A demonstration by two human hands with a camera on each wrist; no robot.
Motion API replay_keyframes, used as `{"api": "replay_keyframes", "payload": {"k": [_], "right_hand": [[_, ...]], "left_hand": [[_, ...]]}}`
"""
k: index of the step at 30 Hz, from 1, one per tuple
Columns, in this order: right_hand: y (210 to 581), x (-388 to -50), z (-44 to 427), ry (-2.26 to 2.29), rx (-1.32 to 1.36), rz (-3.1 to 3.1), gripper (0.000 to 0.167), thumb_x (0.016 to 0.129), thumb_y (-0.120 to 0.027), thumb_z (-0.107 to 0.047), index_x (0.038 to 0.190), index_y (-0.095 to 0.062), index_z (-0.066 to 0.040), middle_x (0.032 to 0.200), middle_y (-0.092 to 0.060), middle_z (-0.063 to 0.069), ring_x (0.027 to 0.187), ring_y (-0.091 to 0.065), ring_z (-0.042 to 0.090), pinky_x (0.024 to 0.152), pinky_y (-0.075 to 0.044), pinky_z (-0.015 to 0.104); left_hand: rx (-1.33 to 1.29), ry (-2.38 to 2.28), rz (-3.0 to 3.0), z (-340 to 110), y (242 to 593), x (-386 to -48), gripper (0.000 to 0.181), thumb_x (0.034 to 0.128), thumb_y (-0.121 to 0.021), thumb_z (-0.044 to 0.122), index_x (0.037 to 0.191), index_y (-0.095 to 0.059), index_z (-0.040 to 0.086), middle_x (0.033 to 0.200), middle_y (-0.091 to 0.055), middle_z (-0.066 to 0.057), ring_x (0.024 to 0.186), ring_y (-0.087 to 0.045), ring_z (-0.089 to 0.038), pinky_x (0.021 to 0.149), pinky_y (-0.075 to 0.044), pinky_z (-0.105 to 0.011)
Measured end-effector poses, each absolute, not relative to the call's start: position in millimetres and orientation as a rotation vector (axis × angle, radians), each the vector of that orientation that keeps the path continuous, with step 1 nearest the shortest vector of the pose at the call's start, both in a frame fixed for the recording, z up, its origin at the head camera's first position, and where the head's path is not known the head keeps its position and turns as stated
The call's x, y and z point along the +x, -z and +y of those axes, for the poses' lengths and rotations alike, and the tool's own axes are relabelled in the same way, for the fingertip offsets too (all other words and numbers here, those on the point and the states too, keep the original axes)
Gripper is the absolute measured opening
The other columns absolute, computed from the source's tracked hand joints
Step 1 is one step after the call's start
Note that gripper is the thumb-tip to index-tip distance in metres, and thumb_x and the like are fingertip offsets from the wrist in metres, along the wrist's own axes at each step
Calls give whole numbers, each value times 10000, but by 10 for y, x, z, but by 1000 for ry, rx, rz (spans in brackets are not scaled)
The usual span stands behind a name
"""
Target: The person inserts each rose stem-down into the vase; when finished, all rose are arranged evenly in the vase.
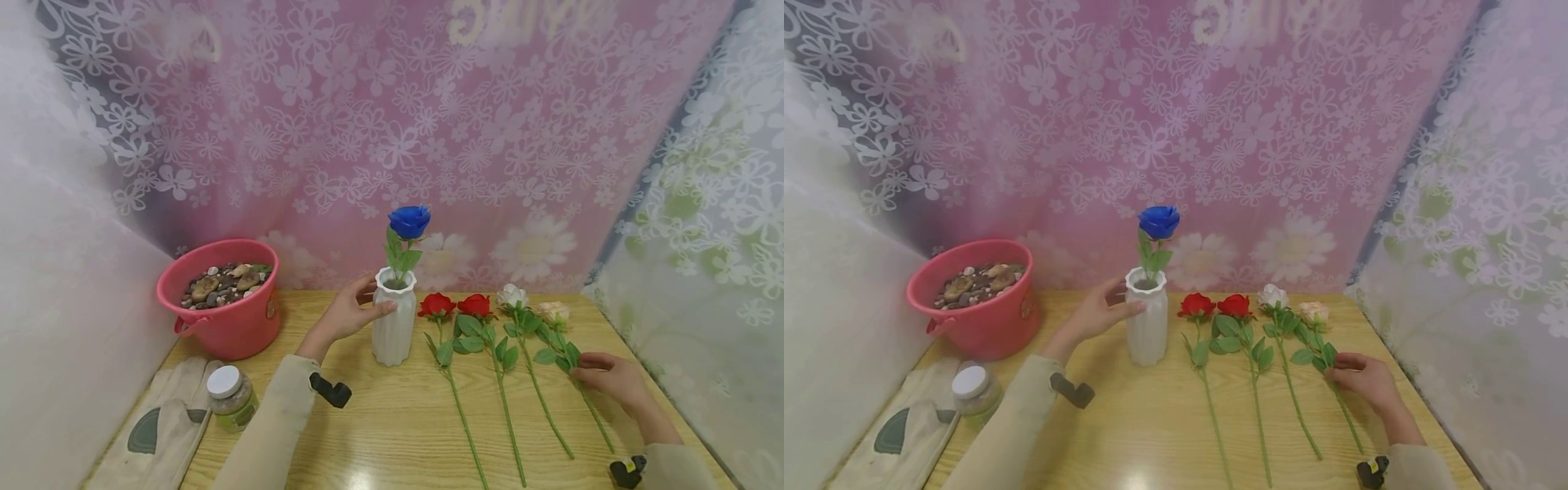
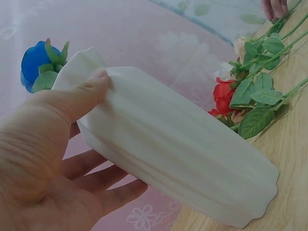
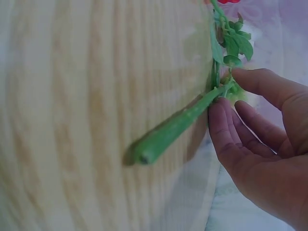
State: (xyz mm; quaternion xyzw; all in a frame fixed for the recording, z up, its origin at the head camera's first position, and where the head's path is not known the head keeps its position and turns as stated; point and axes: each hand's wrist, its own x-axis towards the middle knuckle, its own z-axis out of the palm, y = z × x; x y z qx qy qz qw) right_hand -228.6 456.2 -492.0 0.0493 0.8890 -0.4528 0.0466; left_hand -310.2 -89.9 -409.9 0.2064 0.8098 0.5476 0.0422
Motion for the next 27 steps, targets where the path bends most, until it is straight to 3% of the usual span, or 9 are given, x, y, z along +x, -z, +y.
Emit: {"api": "replay_keyframes", "payload": {"k": [7, 15, 20, 27], "right_hand": [[4949, -2308, 4537, 1250, 141, 2785, 682, 993, -764, -271, 1455, -498, 155, 1399, -564, 392, 867, -601, -119, 775, -637, 286], [4935, -2361, 4504, 1125, 160, 2841, 639, 984, -769, -278, 1412, -554, 144, 1332, -617, 363, 890, -683, 67, 742, -639, 308], [4910, -2351, 4489, 1082, 175, 2862, 569, 995, -742, -242, 1397, -583, 128, 1312, -647, 348, 878, -710, 113, 721, -627, 306], [4853, -2334, 4476, 1173, 154, 2783, 571, 1037, -673, -171, 1452, -491, 176, 1342, -590, 401, 968, -728, 167, 837, -650, 361]], "left_hand": [[629, -1676, 2471, -906, 4114, -3107, 850, 961, -798, 340, 1662, -345, 183, 1588, -522, -165, 1446, -526, -425, 1135, -508, -551], [638, -1676, 2463, -914, 4098, -3111, 862, 960, -798, 349, 1666, -335, 174, 1582, -525, -171, 1444, -526, -426, 1144, -501, -558], [686, -1690, 2443, -916, 4091, -3113, 833, 976, -785, 307, 1660, -340, 142, 1575, -527, -191, 1438, -526, -439, 1149, -498, -554], [753, -1693, 2438, -926, 4102, -3134, 800, 986, -774, 269, 1648, -356, 102, 1560, -538, -217, 1424, -539, -451, 1150, -494, -563]]}}
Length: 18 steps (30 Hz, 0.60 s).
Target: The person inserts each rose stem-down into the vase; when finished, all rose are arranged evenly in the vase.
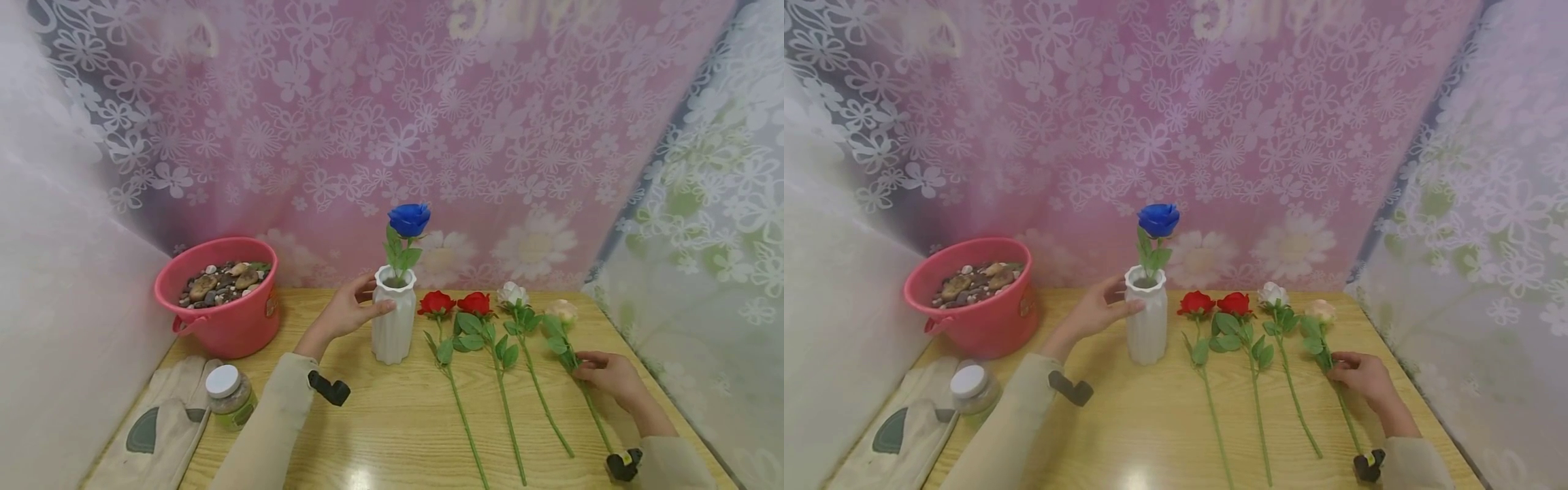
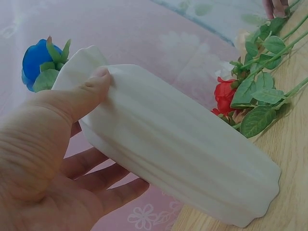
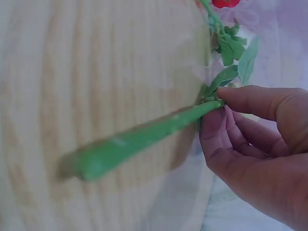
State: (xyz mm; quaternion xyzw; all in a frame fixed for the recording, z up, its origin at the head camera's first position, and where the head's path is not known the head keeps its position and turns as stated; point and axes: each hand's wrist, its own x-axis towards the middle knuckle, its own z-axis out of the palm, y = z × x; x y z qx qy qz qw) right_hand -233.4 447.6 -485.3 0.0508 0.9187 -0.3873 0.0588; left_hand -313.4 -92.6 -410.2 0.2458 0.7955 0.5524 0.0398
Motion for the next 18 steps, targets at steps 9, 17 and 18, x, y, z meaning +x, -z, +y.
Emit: {"api": "replay_keyframes", "payload": {"k": [9, 17, 18], "right_hand": [[4664, -2341, 4458, 1325, 77, 2681, 552, 1100, -540, -117, 1488, -371, 237, 1343, -596, 389, 945, -690, -2, 875, -642, 333], [4381, -2358, 4224, 1471, 47, 2684, 596, 1077, -608, -130, 1496, -371, 221, 1245, -678, 172, 928, -701, -17, 836, -630, 244], [4351, -2356, 4186, 1492, 43, 2686, 611, 1075, -616, -134, 1503, -362, 220, 1268, -660, 208, 927, -695, -33, 837, -630, 241]], "left_hand": [[731, -1684, 2438, -926, 4086, -3129, 807, 979, -781, 296, 1647, -364, 117, 1572, -526, -211, 1431, -531, -452, 1150, -493, -566], [707, -1674, 2446, -926, 4081, -3117, 813, 974, -786, 317, 1646, -369, 126, 1568, -536, -195, 1432, -535, -438, 1148, -498, -560], [710, -1674, 2443, -924, 4079, -3115, 810, 976, -784, 311, 1645, -368, 123, 1569, -533, -199, 1433, -532, -442, 1148, -496, -563]]}}
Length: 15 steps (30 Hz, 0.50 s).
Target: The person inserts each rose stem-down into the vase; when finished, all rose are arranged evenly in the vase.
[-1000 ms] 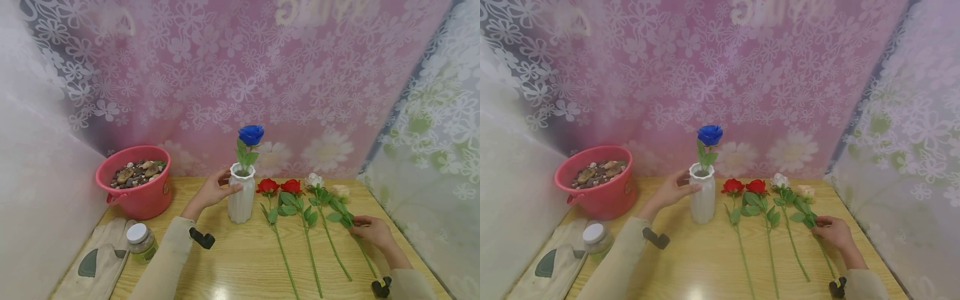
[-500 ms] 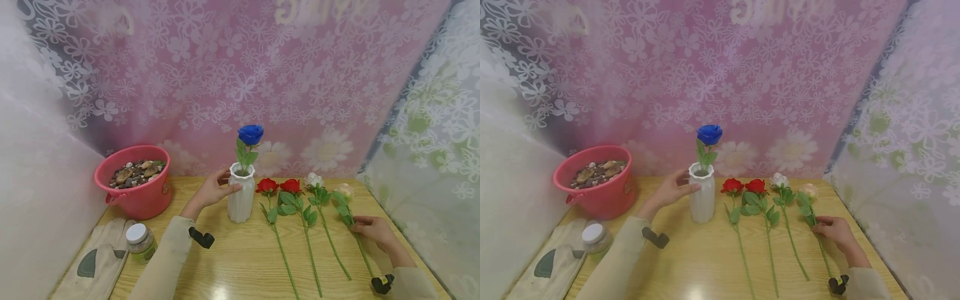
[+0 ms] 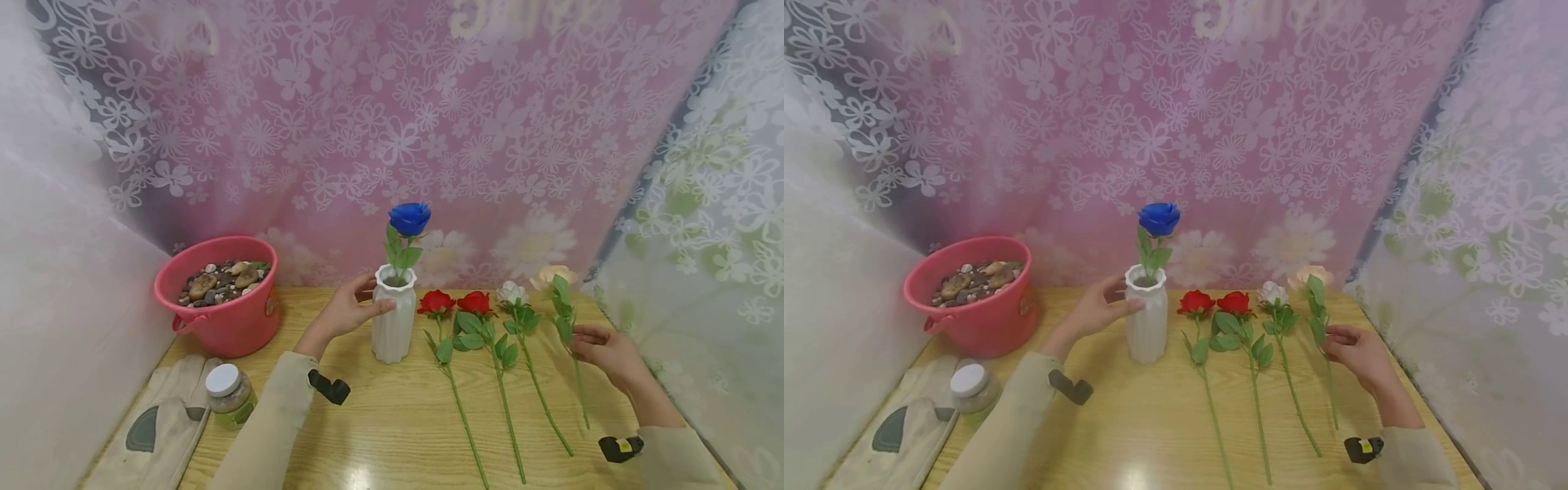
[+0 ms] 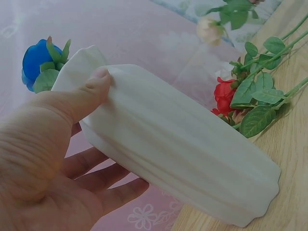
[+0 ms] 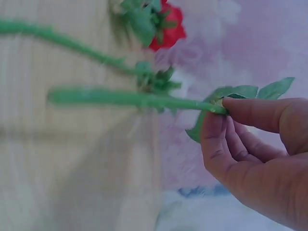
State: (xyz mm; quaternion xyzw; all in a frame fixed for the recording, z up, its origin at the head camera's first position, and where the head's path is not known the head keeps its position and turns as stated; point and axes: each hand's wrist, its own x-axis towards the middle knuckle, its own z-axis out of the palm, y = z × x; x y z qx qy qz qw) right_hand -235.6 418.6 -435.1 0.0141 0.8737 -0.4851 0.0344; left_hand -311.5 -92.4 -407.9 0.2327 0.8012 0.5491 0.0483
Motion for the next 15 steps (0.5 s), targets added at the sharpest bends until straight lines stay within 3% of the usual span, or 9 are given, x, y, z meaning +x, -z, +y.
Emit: {"api": "replay_keyframes", "payload": {"k": [3, 6, 12, 15], "right_hand": [[4264, -2363, 4083, 1544, 27, 2680, 667, 1077, -624, -161, 1537, -314, 209, 1379, -554, 349, 940, -672, -84, 850, -625, 221], [4171, -2382, 3986, 1615, 7, 2653, 714, 1081, -621, -184, 1564, -260, 200, 1492, -419, 406, 960, -658, -110, 864, -620, 206], [3968, -2440, 3785, 1816, 3, 2516, 832, 1072, -644, -227, 1612, -144, 161, 1581, -303, 318, 1031, -666, -63, 913, -620, 231], [3903, -2452, 3698, 1948, 0, 2409, 871, 1062, -658, -199, 1626, -90, 143, 1532, -391, 193, 1047, -670, -36, 910, -622, 235]], "left_hand": [[719, -1676, 2434, -925, 4074, -3117, 799, 978, -782, 301, 1642, -375, 124, 1571, -530, -199, 1433, -532, -442, 1146, -498, -561], [727, -1673, 2434, -930, 4077, -3122, 795, 984, -776, 301, 1644, -371, 121, 1575, -525, -202, 1433, -532, -445, 1145, -501, -557], [727, -1669, 2443, -931, 4075, -3121, 787, 987, -771, 302, 1643, -374, 123, 1574, -529, -196, 1434, -533, -440, 1146, -502, -554], [729, -1682, 2428, -929, 4072, -3112, 783, 990, -769, 291, 1644, -372, 123, 1572, -529, -205, 1432, -528, -457, 1141, -502, -564]]}}
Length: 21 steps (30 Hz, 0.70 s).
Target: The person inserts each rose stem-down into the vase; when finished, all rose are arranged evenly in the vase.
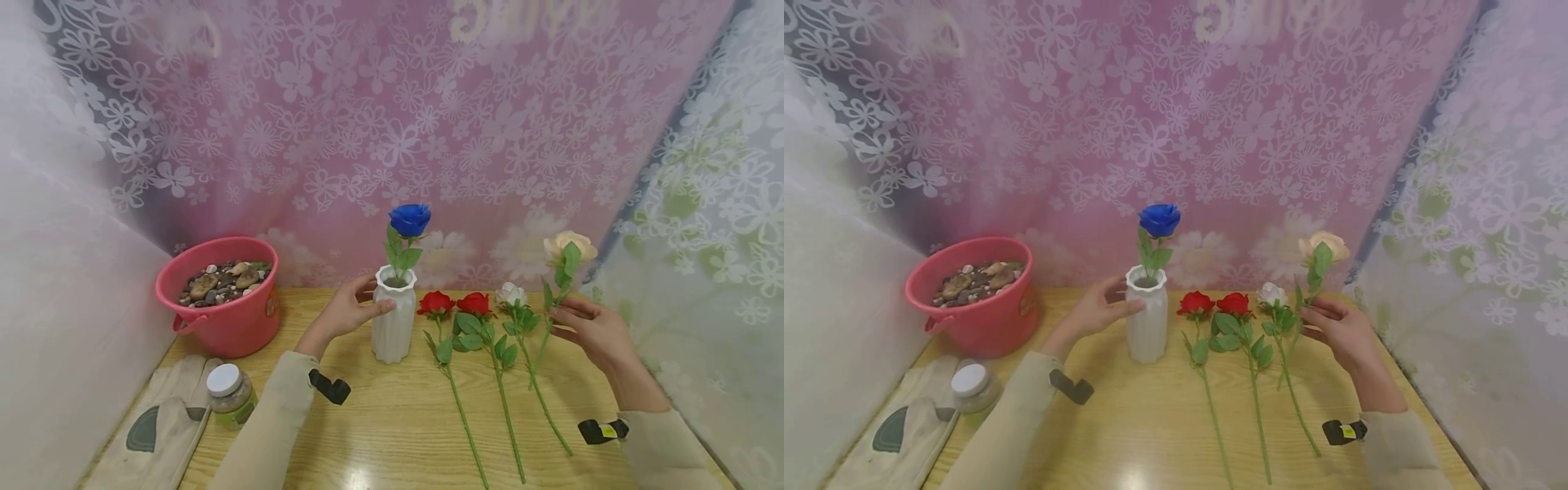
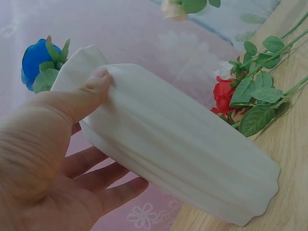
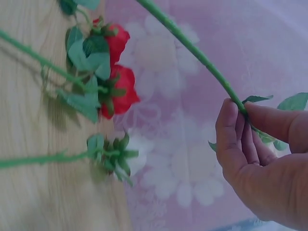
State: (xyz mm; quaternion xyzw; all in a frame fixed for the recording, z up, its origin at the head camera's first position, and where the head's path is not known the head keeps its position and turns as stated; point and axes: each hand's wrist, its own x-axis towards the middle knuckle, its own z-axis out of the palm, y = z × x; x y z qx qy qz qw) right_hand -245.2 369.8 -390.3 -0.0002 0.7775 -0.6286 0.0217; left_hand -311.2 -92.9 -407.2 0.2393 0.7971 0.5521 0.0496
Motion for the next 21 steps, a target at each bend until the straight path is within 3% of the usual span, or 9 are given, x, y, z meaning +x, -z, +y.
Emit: {"api": "replay_keyframes", "payload": {"k": [4, 6, 9, 13, 17, 21], "right_hand": [[3838, -2473, 3580, 2101, -16, 2288, 861, 1056, -651, -118, 1627, -60, 142, 1243, -593, -90, 1003, -697, 3, 882, -635, 250], [3802, -2487, 3512, 2170, -15, 2230, 837, 1052, -650, -94, 1629, -89, 135, 1134, -633, -143, 975, -709, 26, 873, -639, 255], [3752, -2504, 3410, 2254, -19, 2162, 653, 1042, -663, -91, 1576, -316, 58, 1086, -671, -133, 960, -721, 53, 868, -643, 263], [3673, -2528, 3253, 2399, -70, 2063, 249, 1018, -686, -51, 1249, -592, -51, 1037, -726, -51, 942, -741, 102, 853, -654, 297], [3591, -2564, 3080, 2498, -138, 2007, 107, 1007, -687, -16, 1097, -639, -48, 988, -726, 4, 938, -748, 127, 840, -659, 324], [3513, -2610, 2920, 2548, -156, 1993, 90, 1011, -680, -18, 1078, -626, -43, 990, -697, 21, 942, -750, 134, 851, -658, 334]], "left_hand": [[739, -1692, 2417, -927, 4068, -3114, 776, 992, -767, 272, 1644, -373, 122, 1563, -535, -214, 1426, -527, -475, 1137, -502, -571], [738, -1690, 2421, -925, 4067, -3115, 775, 992, -768, 269, 1644, -375, 124, 1560, -540, -213, 1424, -530, -473, 1137, -503, -571], [731, -1681, 2430, -923, 4078, -3118, 782, 990, -770, 279, 1646, -372, 131, 1560, -542, -205, 1425, -534, -462, 1136, -505, -567], [723, -1680, 2435, -925, 4092, -3124, 786, 985, -774, 296, 1646, -376, 144, 1556, -551, -191, 1423, -541, -447, 1130, -512, -560], [740, -1686, 2430, -929, 4107, -3136, 780, 985, -774, 292, 1643, -382, 142, 1552, -553, -194, 1421, -542, -448, 1128, -515, -560], [749, -1689, 2425, -929, 4113, -3140, 777, 986, -774, 290, 1642, -384, 146, 1554, -549, -193, 1422, -542, -446, 1128, -516, -559]]}}
